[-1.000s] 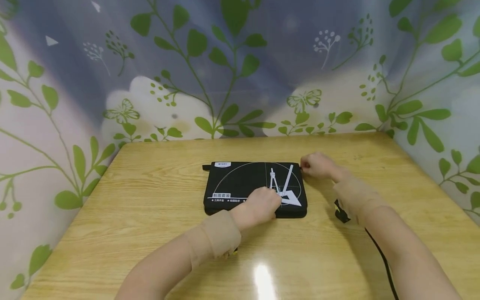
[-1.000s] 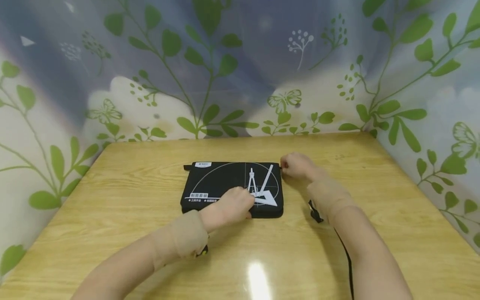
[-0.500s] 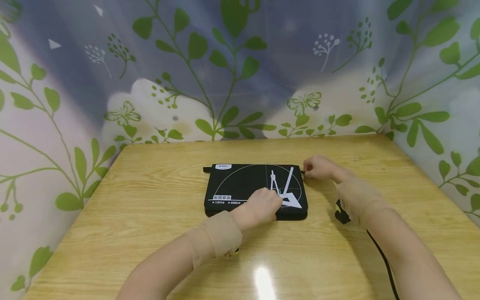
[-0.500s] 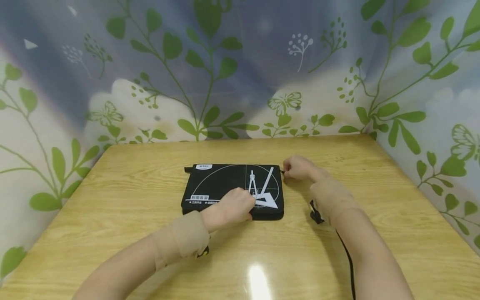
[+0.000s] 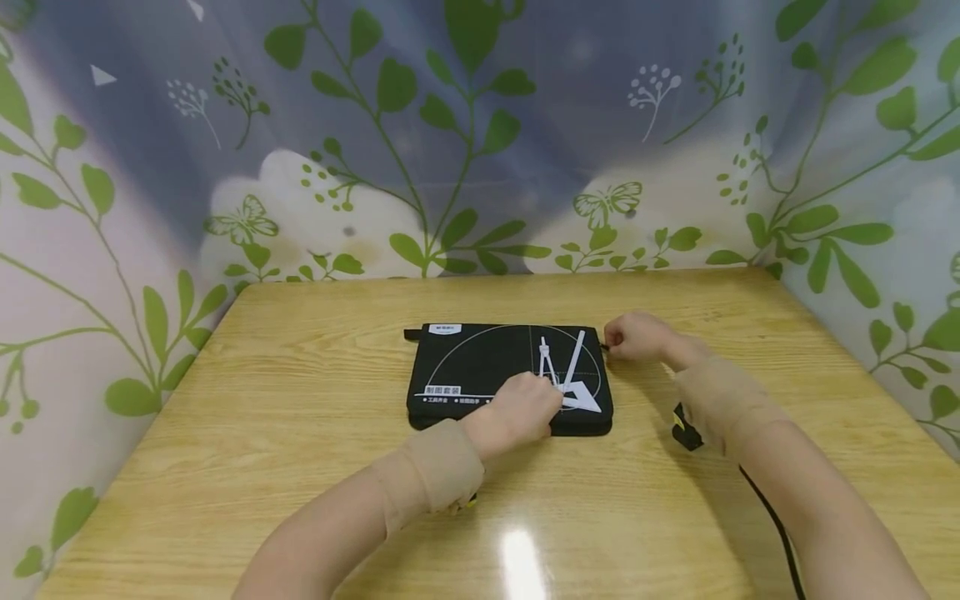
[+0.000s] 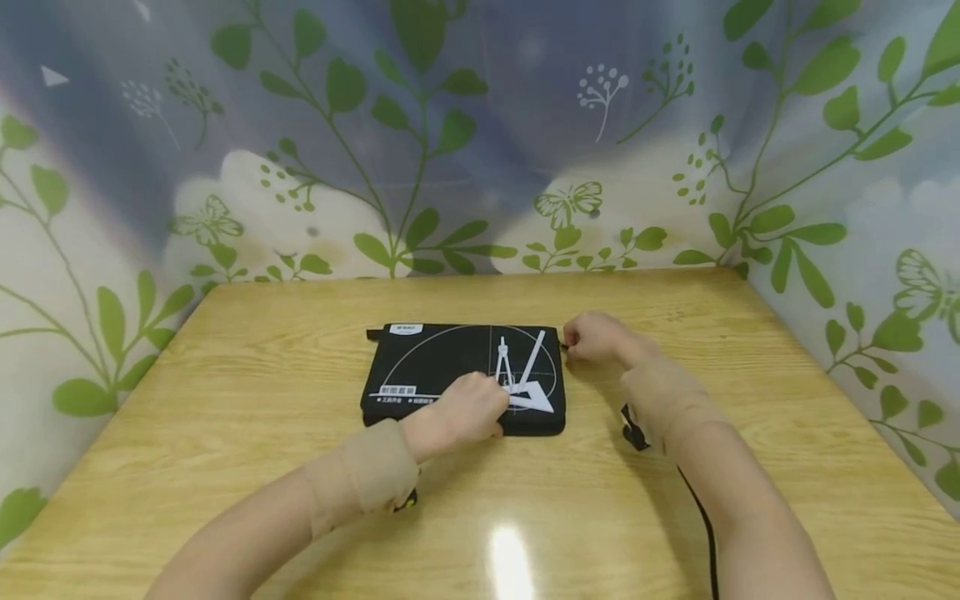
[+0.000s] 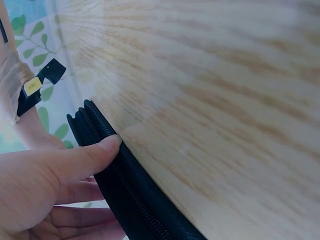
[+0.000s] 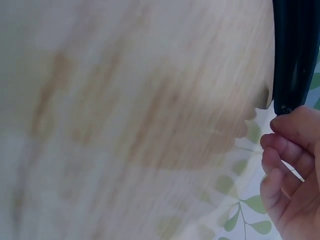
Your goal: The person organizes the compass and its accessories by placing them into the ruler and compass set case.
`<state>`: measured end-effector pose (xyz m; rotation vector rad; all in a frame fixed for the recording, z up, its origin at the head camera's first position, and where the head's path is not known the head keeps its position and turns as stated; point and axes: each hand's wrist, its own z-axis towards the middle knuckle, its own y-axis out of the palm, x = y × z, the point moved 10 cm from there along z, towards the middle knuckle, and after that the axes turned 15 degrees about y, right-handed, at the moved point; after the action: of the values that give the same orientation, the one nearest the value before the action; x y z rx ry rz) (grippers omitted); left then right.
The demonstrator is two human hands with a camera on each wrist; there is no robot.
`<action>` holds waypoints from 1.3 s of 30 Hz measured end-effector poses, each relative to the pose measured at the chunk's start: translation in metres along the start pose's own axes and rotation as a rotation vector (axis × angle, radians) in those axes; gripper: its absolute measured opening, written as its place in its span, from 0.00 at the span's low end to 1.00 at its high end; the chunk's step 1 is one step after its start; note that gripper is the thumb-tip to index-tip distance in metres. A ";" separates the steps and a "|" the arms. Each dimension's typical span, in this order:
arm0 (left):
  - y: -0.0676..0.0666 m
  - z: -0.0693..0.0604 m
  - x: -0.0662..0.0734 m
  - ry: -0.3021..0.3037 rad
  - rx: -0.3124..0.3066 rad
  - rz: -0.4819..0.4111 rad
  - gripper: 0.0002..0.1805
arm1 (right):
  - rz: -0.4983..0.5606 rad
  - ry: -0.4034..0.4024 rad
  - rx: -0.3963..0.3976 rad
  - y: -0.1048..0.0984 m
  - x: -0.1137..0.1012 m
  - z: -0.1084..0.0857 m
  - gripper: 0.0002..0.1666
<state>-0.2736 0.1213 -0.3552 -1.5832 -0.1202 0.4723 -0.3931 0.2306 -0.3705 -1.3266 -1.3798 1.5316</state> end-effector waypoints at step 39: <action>-0.002 -0.003 0.004 -0.007 0.060 0.018 0.02 | -0.191 -0.039 0.148 -0.002 -0.017 -0.003 0.07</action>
<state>-0.2687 0.1196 -0.3540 -1.5250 -0.0963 0.4909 -0.3863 0.2155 -0.3645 -1.0491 -1.3477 1.5052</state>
